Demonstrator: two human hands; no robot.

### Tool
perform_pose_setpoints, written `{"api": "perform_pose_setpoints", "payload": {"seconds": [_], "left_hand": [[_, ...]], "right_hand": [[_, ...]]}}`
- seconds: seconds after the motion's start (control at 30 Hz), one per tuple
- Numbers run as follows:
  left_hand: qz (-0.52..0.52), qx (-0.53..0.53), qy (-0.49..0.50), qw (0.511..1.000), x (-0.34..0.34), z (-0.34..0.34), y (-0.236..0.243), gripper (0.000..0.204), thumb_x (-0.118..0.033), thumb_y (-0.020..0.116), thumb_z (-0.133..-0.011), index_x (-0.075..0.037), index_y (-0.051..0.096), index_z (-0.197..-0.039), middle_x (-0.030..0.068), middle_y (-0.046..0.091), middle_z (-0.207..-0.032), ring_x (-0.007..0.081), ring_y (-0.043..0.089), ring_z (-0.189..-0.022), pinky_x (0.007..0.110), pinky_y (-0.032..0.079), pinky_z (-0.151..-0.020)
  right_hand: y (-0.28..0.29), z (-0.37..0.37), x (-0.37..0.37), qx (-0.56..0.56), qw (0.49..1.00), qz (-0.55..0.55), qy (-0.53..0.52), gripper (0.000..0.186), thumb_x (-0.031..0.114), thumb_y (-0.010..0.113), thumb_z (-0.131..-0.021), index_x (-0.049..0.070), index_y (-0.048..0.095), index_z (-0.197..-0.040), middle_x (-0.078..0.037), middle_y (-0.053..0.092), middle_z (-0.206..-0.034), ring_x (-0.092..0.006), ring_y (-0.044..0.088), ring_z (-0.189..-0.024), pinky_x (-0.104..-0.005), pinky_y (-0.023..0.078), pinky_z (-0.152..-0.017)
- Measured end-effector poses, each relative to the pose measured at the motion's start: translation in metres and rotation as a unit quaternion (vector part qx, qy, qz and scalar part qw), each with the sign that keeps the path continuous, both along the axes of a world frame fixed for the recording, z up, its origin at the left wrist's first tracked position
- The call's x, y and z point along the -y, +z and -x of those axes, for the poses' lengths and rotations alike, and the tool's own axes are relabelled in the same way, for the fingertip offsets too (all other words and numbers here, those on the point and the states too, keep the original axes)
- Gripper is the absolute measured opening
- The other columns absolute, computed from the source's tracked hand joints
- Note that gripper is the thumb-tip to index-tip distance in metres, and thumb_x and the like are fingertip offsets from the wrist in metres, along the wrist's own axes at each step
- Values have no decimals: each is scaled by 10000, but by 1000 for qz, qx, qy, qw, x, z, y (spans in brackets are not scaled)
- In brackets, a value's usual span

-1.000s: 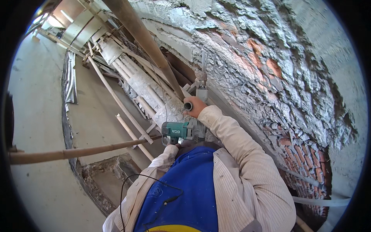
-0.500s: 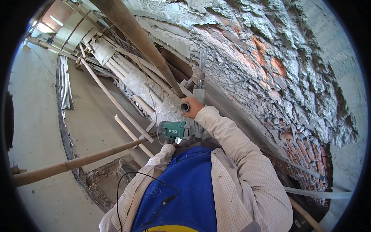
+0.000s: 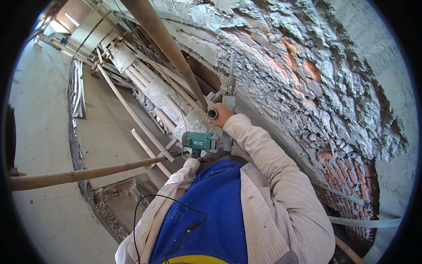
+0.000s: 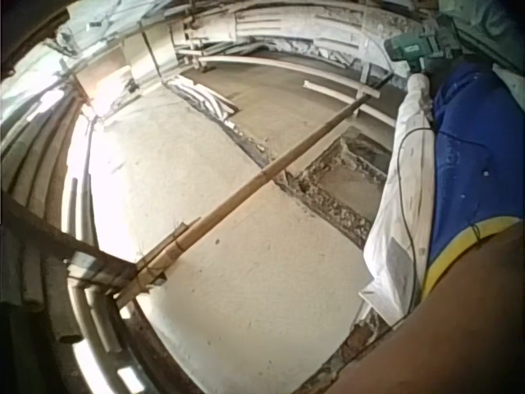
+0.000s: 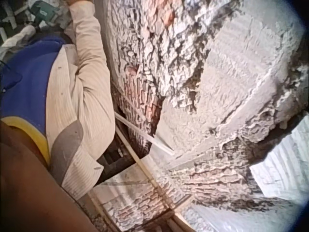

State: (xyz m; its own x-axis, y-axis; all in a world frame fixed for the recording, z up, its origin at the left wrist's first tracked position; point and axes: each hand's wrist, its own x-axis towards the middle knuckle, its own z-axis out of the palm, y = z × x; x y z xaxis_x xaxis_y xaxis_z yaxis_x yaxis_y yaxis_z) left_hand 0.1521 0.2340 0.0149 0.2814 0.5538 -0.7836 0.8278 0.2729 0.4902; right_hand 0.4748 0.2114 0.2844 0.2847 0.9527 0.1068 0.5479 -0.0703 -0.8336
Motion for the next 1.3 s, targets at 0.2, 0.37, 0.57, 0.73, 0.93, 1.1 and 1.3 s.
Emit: {"api": "perform_pose_setpoints", "payload": {"seconds": [0.2,0.37,0.57,0.73,0.93,1.1,1.3], "left_hand": [[-45,-47,-57,996,-14,-31,36,629,-417,780,-750,-71,499,-1192,172,648,-1071,327,634,-1029,430,493,-817],[-30,-87,-82,992,-29,-54,65,669,-432,764,-767,-73,464,-1246,194,629,-1138,333,615,-1092,437,488,-853],[-25,-92,-77,992,-30,-53,50,660,-399,752,-787,-69,451,-1272,191,614,-1187,319,583,-1161,412,475,-896],[-27,-100,-69,992,-33,-68,56,622,-383,680,-851,-61,439,-1325,207,590,-1241,331,578,-1165,413,461,-933],[-54,-75,-93,991,-35,-57,49,729,-429,716,-804,-13,424,-1327,230,582,-1251,387,571,-1160,438,452,-955],[-40,-31,-46,998,-41,-56,43,732,-391,750,-780,1,419,-1302,240,593,-1210,398,570,-1154,447,457,-930],[-26,-60,-41,997,-48,-61,38,708,-375,721,-818,3,400,-1324,272,577,-1221,393,562,-1169,446,461,-914]], "right_hand": [[7,-15,-2,7,999,-30,-15,354,119,836,-607,-12,572,-802,-203,586,-751,-423,577,-771,-435,448,-696],[10,-21,-6,9,994,-94,-56,332,103,823,-620,-10,564,-794,-199,564,-729,-408,560,-734,-427,440,-678],[10,-32,-10,-9,998,-62,-24,342,100,821,-623,-10,529,-765,-199,544,-715,-403,544,-716,-433,428,-656],[1,-49,-21,11,997,72,-7,521,222,866,-649,28,594,-1049,-179,602,-1008,-367,576,-1009,-408,460,-889],[-26,-34,-18,-12,984,-153,-86,354,106,851,-600,22,590,-825,-194,592,-778,-419,588,-808,-439,451,-710],[-21,-47,-21,2,1000,-28,0,370,113,855,-600,26,595,-849,-186,599,-789,-402,596,-809,-430,459,-726],[-5,-44,-25,23,999,-40,-8,344,116,838,-611,7,564,-787,-195,582,-756,-417,580,-784,-442,444,-701]]}}
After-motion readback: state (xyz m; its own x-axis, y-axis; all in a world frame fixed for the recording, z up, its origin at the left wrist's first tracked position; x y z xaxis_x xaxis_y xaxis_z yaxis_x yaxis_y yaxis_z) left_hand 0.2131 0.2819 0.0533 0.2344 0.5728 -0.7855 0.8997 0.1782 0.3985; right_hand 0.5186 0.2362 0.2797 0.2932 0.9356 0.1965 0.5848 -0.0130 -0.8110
